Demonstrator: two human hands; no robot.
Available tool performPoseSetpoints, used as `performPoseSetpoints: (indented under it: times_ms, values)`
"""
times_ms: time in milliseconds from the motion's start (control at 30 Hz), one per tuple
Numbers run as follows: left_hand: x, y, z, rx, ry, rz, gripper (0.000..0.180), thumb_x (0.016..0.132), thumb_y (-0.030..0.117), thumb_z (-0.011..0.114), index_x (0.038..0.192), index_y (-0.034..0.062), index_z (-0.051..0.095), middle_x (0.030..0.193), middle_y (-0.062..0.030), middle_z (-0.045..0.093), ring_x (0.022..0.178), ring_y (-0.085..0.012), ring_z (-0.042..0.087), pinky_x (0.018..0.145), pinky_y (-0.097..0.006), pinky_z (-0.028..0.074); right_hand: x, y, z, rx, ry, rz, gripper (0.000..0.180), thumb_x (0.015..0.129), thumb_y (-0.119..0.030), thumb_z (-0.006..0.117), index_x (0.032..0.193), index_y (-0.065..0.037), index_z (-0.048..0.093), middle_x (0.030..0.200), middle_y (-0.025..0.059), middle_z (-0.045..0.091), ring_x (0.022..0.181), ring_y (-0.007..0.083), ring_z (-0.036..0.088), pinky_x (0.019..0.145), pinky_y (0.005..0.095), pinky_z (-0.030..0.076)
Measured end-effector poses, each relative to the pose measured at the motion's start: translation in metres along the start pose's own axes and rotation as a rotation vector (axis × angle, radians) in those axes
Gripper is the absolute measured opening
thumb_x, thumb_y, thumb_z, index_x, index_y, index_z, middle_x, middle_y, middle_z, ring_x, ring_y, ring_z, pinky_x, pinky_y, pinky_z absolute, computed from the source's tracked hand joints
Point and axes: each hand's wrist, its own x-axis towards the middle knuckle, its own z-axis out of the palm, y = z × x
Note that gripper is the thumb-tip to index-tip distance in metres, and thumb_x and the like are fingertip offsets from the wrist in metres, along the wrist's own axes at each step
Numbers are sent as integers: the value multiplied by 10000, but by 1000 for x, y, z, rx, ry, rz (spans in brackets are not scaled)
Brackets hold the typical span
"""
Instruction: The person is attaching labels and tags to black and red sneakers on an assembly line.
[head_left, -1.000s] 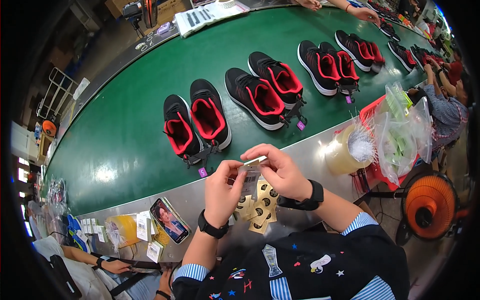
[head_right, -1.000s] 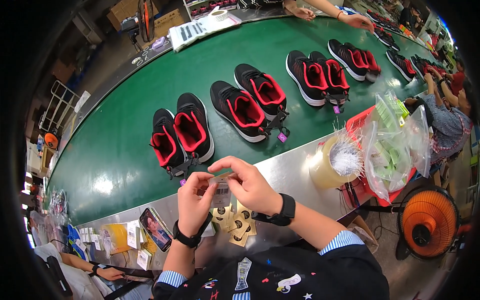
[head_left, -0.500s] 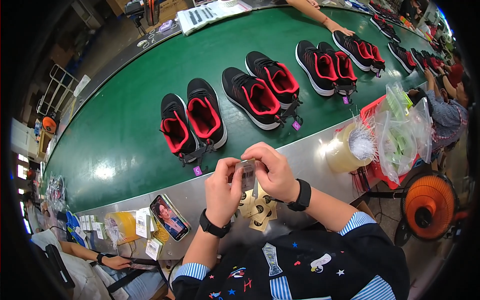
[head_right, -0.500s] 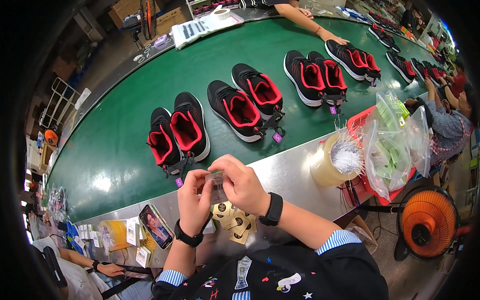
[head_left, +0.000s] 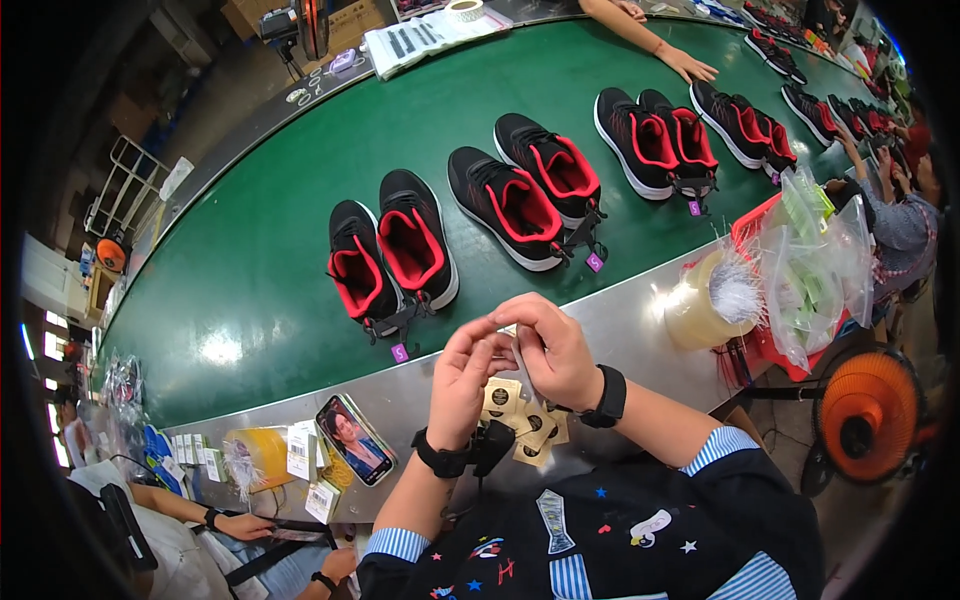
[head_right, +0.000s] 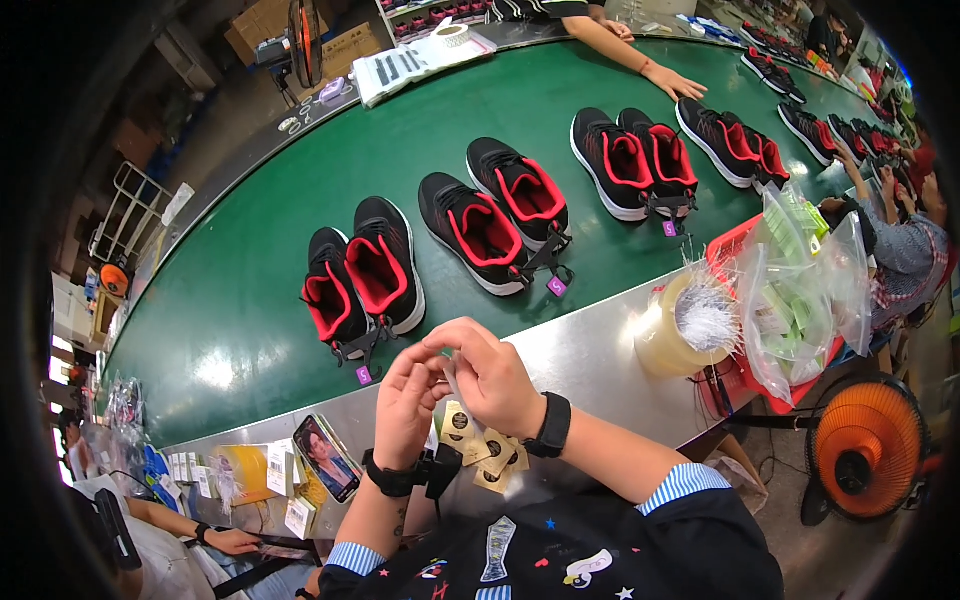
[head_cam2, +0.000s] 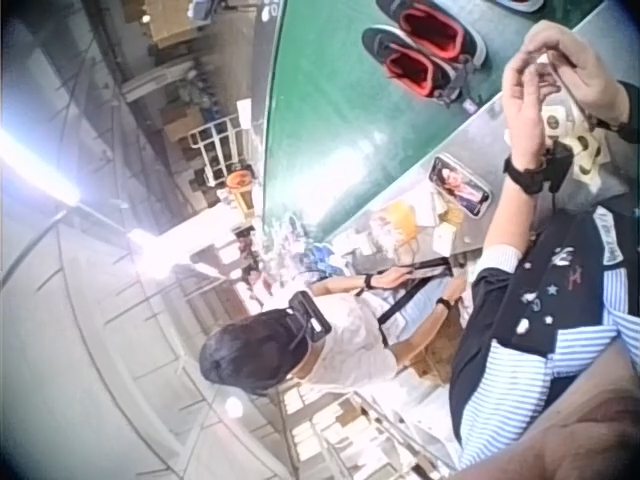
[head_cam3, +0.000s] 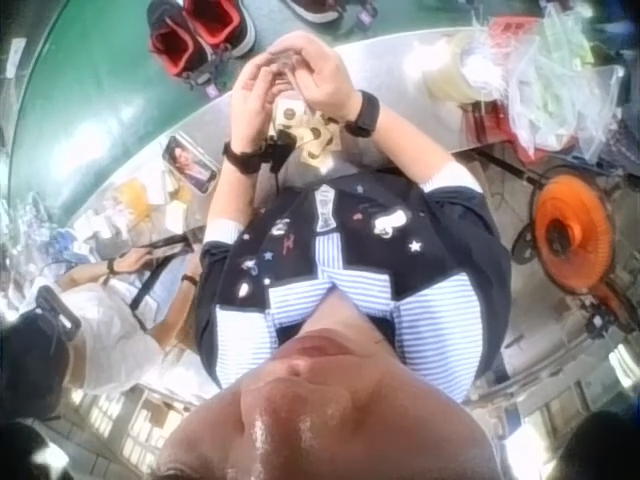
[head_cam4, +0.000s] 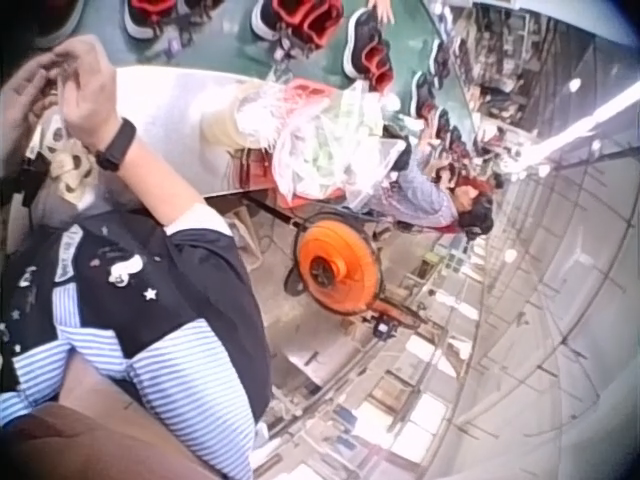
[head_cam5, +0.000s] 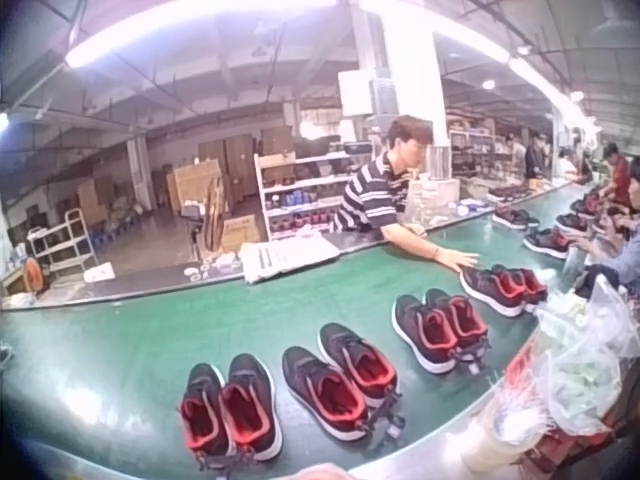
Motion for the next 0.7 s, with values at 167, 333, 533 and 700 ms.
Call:
performPoseSetpoints:
  times_ms: [167, 333, 533, 700]
  values:
    - [9, -11, -14, 313, -75, 140, 106, 914, 80, 472, 976, -3, 493, 888, -76, 585, 796, -121, 582, 739, -262, 487, 1, 5, 6, 86, -10, 82, 199, 796, 62, 436, 960, 0, 528, 915, 124, 564, 718, 202, 560, 628, 285, 448]
    - [16, 9, -14, 686, 29, 330, 92, 944, 121, 417, 942, 29, 413, 728, -26, 535, 673, -100, 569, 605, -231, 493, 17, 8, -3, 217, -239, 426, 107, 798, -59, 554, 847, 36, 555, 802, 101, 587, 633, 145, 576, 592, 262, 462]
    - [53, 39, -34, 1058, -9, 239, 168, 858, 125, 546, 930, -19, 496, 807, -121, 610, 762, -213, 603, 693, -303, 468, 32, 33, -7, 151, -264, 426, 173, 798, -136, 592, 816, 35, 597, 702, 72, 605, 623, 98, 566, 565, 262, 453]
    - [91, 42, -74, 1808, 23, 488, 432, 751, 294, 652, 1051, 12, 521, 981, -146, 567, 973, -307, 497, 842, -404, 380, 31, 59, -9, 188, -216, 567, 189, 788, -155, 605, 837, 27, 610, 732, 67, 625, 640, 83, 561, 585, 257, 455]
